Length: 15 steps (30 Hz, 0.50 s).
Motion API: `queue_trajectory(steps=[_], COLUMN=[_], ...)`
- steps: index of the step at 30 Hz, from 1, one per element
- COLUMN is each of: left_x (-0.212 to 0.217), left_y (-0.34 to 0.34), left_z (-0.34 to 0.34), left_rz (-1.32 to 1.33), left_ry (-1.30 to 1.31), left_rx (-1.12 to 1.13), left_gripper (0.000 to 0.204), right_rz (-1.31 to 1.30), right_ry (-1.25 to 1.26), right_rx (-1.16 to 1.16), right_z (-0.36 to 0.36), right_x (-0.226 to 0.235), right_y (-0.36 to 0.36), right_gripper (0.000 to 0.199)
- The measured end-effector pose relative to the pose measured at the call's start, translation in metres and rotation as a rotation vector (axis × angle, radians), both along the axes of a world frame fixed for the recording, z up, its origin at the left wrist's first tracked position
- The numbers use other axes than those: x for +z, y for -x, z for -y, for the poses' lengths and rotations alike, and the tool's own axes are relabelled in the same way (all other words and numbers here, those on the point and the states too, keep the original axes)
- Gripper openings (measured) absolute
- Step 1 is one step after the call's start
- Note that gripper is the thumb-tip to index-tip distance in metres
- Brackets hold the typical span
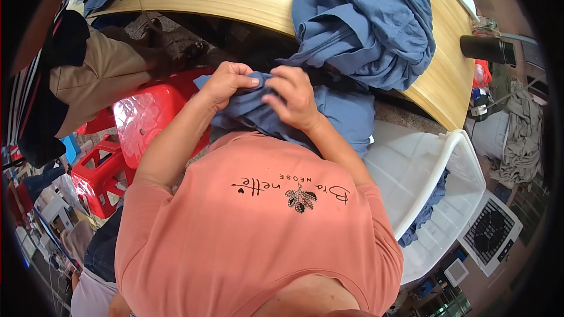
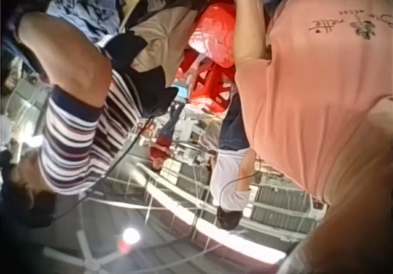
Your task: Inspecting and preparing blue clothing items for quality control at a factory workbench.
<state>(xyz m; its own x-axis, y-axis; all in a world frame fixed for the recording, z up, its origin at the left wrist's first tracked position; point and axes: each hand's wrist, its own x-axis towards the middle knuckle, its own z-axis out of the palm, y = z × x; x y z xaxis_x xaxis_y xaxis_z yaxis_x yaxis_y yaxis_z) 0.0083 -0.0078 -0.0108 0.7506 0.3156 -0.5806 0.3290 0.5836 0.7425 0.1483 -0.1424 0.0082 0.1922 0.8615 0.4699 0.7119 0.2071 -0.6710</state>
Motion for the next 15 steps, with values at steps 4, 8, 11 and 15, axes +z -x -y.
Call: queue_trajectory(steps=[4, 8, 11, 15], left_x=[-0.005, -0.003, 0.007, -0.035], left_y=[-0.002, -0.006, -0.011, -0.012], left_z=[-0.006, -0.01, -0.003, 0.004], left_rz=[0.005, 0.005, -0.085, -0.024], left_ry=[0.071, 0.078, -0.115, -0.306], left_rx=[0.085, 0.085, 0.109, 0.05], left_gripper=[0.003, 0.002, 0.009, 0.016], right_rz=[0.215, 0.187, 0.162, 0.459], right_ry=[0.04, 0.048, -0.081, 0.385], right_rx=[0.132, 0.142, 0.168, 0.259], right_z=[-0.006, -0.014, -0.013, -0.004], right_x=[-0.021, -0.019, -0.02, -0.024], right_y=[0.005, -0.007, -0.001, 0.002], right_gripper=[0.03, 0.016, 0.008, 0.012])
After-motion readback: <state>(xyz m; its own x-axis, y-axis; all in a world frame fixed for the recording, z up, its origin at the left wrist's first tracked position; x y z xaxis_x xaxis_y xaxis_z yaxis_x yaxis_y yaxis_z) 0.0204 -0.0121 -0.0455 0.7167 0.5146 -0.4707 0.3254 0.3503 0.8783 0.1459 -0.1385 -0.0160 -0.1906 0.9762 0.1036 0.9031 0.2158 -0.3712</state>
